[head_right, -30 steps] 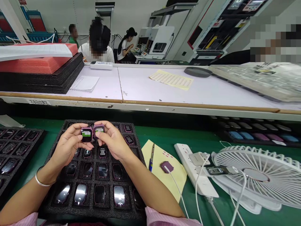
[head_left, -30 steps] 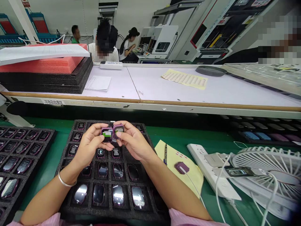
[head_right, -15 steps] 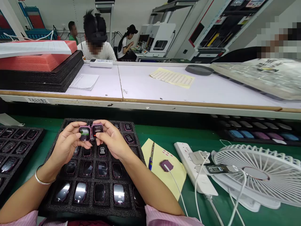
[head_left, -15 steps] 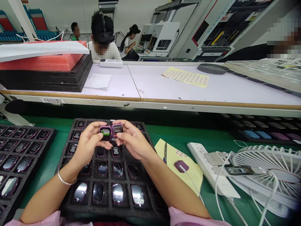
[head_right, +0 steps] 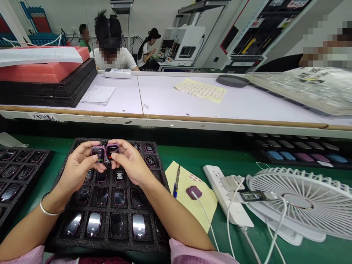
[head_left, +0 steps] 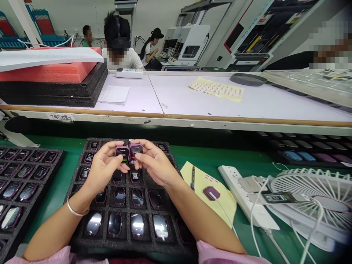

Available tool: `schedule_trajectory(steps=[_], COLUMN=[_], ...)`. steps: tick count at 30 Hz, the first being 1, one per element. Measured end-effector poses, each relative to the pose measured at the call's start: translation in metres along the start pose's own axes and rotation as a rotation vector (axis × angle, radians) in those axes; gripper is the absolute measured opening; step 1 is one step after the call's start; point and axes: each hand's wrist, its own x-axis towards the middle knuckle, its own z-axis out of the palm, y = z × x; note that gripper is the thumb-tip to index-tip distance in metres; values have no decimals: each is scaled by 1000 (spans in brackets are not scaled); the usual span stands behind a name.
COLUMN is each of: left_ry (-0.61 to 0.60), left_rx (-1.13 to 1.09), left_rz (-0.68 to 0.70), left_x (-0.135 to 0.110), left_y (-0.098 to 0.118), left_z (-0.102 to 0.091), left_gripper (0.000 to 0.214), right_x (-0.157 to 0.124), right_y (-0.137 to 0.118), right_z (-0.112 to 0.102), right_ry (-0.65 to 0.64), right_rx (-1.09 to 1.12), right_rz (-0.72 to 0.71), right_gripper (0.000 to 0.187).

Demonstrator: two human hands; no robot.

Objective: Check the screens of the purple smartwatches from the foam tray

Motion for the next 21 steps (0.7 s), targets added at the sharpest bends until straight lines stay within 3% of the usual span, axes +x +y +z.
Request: schedule_trajectory(steps=[8, 10, 14, 16, 19, 21], left_ry=[-50, -158, -544, -653, -662, -663], left_rx=[-40, -155, -459, -490, -382, -311], left_rz=[-20, -73, -299, -378, -396, -354], left_x=[-10, -20, -54, -69, -81, -82], left_y=[14, 25, 47, 54, 56, 54], left_z=[5, 11, 16, 12, -4, -14], left_gripper=[59, 62, 68, 63, 49, 42], right_x=[1, -2, -21, -37, -61, -75], right_y=[1, 0, -9, -19, -36, -44], right_z=[-3, -3, 5, 12, 16, 12], right_ry=[-33, -70, -175, -165, -136, -173], right_rx=[3, 0, -129, -291, -513, -583], right_rz=[-24, -41, -66, -174, -464, -544], right_gripper=[41, 50, 55, 51, 50, 54])
